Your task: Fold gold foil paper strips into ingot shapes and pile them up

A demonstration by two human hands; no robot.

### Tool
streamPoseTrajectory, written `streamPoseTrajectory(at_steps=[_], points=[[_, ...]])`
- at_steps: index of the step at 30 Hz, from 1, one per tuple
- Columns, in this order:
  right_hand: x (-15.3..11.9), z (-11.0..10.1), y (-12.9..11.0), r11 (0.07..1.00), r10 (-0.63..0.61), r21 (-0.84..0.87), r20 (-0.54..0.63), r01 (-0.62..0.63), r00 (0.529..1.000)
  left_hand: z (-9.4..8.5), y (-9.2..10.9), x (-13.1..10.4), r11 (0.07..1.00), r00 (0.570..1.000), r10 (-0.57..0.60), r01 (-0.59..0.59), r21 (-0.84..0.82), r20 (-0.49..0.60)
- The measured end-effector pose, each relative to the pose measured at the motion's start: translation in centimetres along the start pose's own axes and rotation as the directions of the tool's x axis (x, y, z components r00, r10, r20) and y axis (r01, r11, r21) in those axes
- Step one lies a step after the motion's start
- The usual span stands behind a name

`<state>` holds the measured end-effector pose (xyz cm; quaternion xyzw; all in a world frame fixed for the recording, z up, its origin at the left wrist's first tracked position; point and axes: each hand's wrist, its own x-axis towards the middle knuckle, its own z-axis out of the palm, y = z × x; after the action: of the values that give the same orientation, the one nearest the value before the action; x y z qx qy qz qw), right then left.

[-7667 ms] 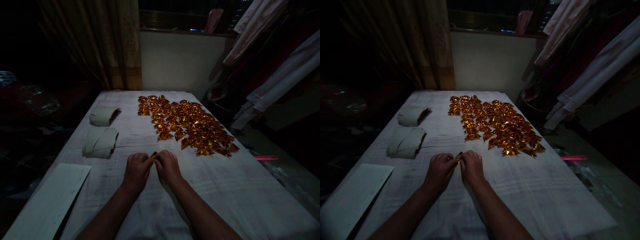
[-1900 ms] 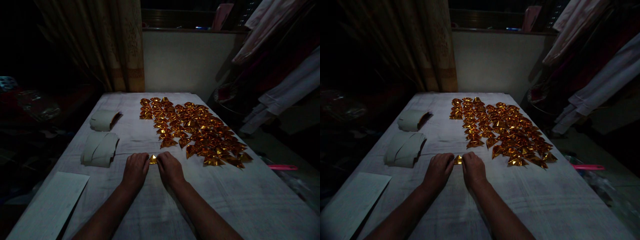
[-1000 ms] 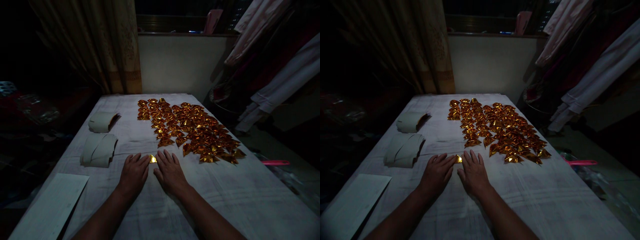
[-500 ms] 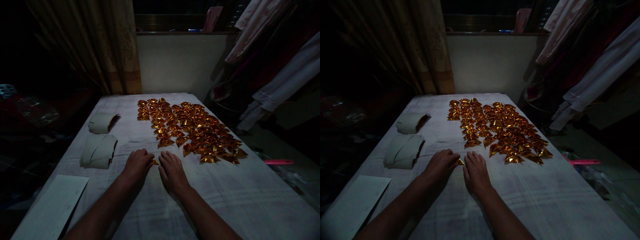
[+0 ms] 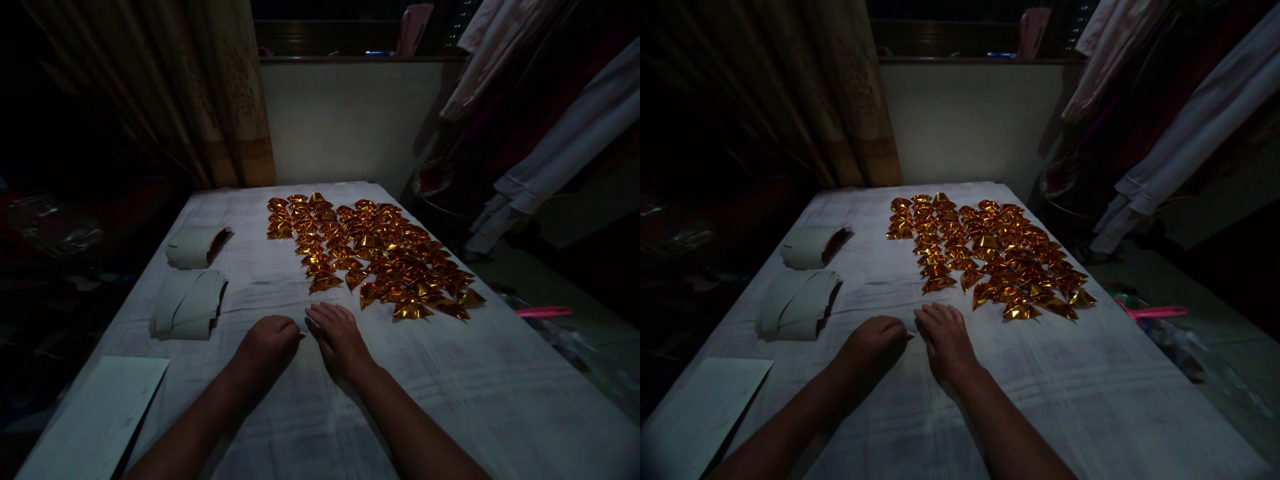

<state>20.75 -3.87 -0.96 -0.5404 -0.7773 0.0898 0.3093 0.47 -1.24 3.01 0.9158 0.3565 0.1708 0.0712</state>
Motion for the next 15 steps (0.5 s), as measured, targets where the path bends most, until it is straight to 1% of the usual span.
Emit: streamPoseTrajectory(at_steps=[2, 5, 8, 10, 12, 15], points=[[0.0, 0.0, 0.1, 0.999, -0.050, 0.023, -0.002, 0.050, 0.999, -0.2, -0.1, -0.6, 0.995, 0.999, -0.005, 0.001, -0.104, -0.035], [0.2, 0.1, 0.3, 0.986, -0.155, 0.056, 0.003, 0.154, 0.988, -0.7, -0.4, -1.2, 0.961, 0.998, -0.018, 0.000, -0.278, -0.062], [0.5, 0.1, 0.4, 0.979, -0.197, 0.060, 0.028, 0.195, 0.980, -1.0, -1.0, -1.6, 0.940, 1.000, -0.018, 0.009, -0.340, -0.023], [0.7, 0.1, 0.3, 0.978, -0.206, 0.041, 0.041, 0.204, 0.978, -1.0, -1.6, -1.9, 0.942, 1.000, -0.016, 0.019, -0.334, 0.013], [0.8, 0.0, 0.1, 0.974, -0.226, 0.025, 0.061, 0.225, 0.972, -1.0, -2.1, -2.1, 0.958, 1.000, 0.002, 0.005, -0.286, 0.026], [0.9, -0.3, -0.2, 0.970, -0.241, 0.032, 0.087, 0.239, 0.967, -1.0, -2.4, -2.2, 0.988, 0.999, 0.047, -0.049, -0.147, -0.020]])
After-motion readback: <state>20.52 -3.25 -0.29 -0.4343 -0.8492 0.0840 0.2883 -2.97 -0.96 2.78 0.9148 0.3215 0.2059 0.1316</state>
